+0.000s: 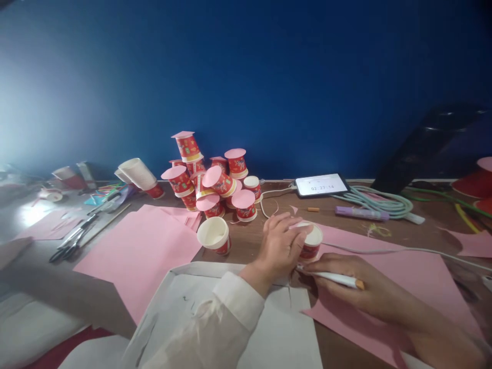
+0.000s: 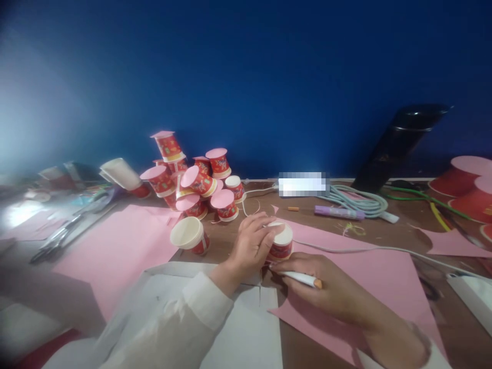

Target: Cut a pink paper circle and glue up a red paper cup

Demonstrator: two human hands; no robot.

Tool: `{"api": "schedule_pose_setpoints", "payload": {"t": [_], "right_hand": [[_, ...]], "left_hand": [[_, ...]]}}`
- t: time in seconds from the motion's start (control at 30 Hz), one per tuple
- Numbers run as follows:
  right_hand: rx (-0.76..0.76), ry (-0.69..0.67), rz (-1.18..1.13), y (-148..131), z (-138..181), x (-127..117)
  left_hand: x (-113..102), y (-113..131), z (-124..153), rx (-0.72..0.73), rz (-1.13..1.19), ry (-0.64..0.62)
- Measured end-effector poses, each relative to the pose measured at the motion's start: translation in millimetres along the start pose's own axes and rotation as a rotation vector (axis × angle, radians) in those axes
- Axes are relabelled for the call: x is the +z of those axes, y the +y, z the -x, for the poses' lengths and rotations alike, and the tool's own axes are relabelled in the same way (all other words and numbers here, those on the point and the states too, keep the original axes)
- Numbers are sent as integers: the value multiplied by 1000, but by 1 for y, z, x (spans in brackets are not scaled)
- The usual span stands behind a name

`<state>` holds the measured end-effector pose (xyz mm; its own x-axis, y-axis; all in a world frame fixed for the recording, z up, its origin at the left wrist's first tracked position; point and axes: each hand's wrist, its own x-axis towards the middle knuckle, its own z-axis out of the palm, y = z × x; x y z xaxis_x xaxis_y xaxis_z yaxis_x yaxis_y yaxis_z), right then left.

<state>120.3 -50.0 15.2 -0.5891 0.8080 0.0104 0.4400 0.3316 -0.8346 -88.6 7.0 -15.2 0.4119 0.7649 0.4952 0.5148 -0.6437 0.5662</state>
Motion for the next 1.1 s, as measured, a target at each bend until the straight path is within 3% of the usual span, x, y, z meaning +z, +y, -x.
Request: {"api": "schedule_pose_setpoints", "payload": {"t": [0.33,0.8,1.1], "right_hand": [[-28,154,203,9,-1,8],[-14,157,248,12,0,12],[75,131,188,13,3,7]], "left_hand": [[0,0,0,-7,10,-18],[-3,4,0,-10,6,-23],[-3,3,-2,-8,14,-18]]}}
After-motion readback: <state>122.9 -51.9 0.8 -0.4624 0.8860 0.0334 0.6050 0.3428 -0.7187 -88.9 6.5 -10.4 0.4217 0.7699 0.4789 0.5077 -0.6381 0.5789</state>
